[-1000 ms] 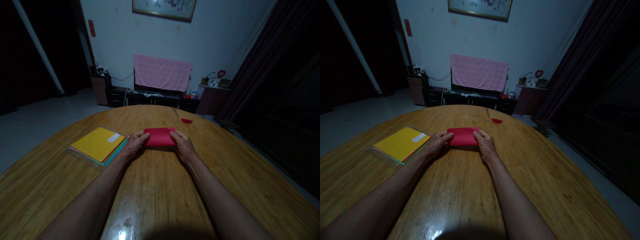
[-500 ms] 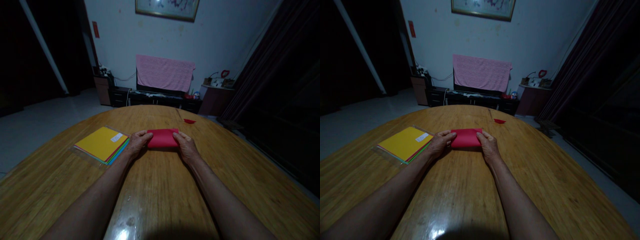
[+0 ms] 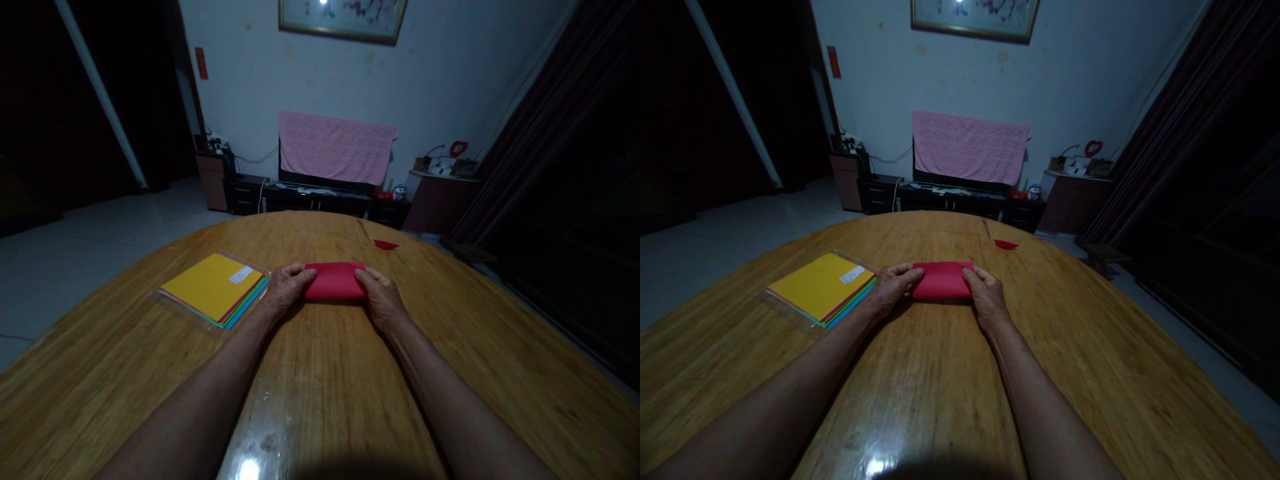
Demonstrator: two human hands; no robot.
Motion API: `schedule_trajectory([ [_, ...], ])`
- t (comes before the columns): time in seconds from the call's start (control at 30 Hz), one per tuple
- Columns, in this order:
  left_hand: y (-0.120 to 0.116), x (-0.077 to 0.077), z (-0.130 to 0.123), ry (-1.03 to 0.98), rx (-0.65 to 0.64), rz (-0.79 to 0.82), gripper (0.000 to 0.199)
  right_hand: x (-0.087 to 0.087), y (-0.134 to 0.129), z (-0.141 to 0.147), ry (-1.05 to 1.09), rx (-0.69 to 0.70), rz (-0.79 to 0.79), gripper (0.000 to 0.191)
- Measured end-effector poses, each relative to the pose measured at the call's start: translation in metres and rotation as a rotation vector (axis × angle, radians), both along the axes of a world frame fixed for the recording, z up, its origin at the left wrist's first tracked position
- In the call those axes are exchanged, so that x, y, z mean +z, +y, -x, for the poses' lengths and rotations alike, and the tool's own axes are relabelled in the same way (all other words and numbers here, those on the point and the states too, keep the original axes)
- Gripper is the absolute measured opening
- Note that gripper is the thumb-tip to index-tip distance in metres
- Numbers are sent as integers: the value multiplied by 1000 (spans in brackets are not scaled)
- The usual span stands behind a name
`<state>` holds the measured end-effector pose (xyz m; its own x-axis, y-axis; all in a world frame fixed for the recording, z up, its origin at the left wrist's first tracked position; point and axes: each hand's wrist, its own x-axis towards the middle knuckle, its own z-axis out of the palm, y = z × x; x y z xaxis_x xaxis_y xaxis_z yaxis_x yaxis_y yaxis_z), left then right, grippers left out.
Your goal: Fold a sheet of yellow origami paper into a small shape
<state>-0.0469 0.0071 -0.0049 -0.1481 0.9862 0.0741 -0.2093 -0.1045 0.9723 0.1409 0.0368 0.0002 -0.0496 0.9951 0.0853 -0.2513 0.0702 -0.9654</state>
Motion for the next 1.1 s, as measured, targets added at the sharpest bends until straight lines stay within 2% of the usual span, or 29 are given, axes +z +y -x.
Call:
schedule_trajectory([
  [0.6,1,-2,2,18,-4,-17,19,4,-3,3,16,-7,5,26],
  [1.1,-4,7,1,-19,1,18,19,3,-3,2,-25,-12,-16,26],
])
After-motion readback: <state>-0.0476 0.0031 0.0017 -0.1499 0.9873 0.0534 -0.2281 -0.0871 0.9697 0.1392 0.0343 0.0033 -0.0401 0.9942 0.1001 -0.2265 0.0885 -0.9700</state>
